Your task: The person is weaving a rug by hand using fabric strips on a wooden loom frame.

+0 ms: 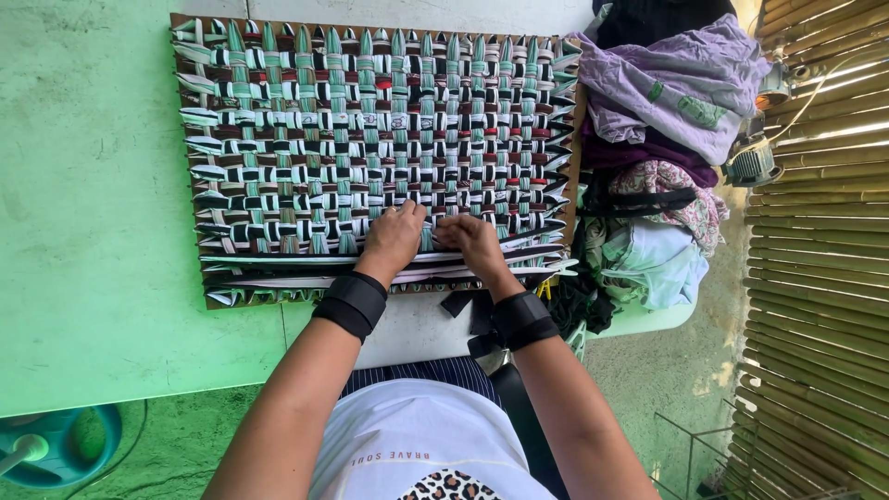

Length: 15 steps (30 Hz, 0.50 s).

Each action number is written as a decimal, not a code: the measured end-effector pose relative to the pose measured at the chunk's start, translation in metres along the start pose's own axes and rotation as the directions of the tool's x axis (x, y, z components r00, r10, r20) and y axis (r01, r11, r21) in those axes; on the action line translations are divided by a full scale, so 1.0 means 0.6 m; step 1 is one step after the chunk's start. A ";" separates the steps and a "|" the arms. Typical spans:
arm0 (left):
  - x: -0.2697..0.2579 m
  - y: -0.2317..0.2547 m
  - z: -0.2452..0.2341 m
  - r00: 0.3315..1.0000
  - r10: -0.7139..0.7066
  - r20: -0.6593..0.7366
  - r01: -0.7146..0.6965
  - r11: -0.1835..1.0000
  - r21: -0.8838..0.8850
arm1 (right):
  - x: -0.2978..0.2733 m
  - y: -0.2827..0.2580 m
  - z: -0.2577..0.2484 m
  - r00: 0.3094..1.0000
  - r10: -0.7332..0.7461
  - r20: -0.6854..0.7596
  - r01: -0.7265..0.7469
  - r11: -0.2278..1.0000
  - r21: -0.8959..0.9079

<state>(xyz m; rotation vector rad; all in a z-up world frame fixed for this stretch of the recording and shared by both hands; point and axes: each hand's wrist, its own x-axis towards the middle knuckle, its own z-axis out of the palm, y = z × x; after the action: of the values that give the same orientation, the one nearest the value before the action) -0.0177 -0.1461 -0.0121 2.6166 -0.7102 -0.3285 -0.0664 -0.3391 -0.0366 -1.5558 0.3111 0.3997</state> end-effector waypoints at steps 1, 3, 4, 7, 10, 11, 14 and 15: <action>0.000 0.002 0.001 1.000 0.001 0.002 -0.001 1.000 -0.003 | -0.005 -0.008 -0.003 1.000 0.003 -0.002 -0.003 1.000 -0.001; 0.003 0.001 -0.001 1.000 -0.021 0.023 0.021 1.000 0.012 | -0.010 -0.026 -0.005 0.990 0.137 0.033 -0.141 0.958 0.248; 0.005 0.002 -0.002 1.000 -0.024 0.020 0.024 1.000 0.014 | -0.009 -0.027 -0.006 0.990 0.135 0.037 -0.139 0.959 0.247; 0.001 0.004 -0.003 0.998 -0.032 0.058 0.032 0.999 0.004 | -0.012 -0.022 -0.005 0.984 0.177 0.003 -0.171 0.947 0.272; 0.004 0.005 -0.001 0.998 -0.030 0.053 0.029 1.000 0.010 | -0.012 -0.023 -0.007 0.981 0.196 -0.009 -0.187 0.952 0.243; 0.003 0.005 0.001 0.998 -0.038 0.052 0.037 0.999 0.010 | -0.012 -0.026 -0.006 0.979 0.203 -0.014 -0.193 0.951 0.243; 0.001 0.006 -0.001 0.998 -0.043 0.047 0.043 0.999 0.009 | -0.012 -0.024 -0.005 0.976 0.214 -0.021 -0.202 0.945 0.257; 0.002 0.007 -0.003 0.998 -0.039 0.043 0.039 0.999 0.007 | -0.011 -0.022 -0.006 0.975 0.220 -0.026 -0.205 0.941 0.270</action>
<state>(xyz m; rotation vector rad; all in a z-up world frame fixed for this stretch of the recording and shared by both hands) -0.0179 -0.1492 -0.0089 2.6396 -0.6763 -0.3963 -0.0665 -0.3428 -0.0219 -1.2745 0.5576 0.4633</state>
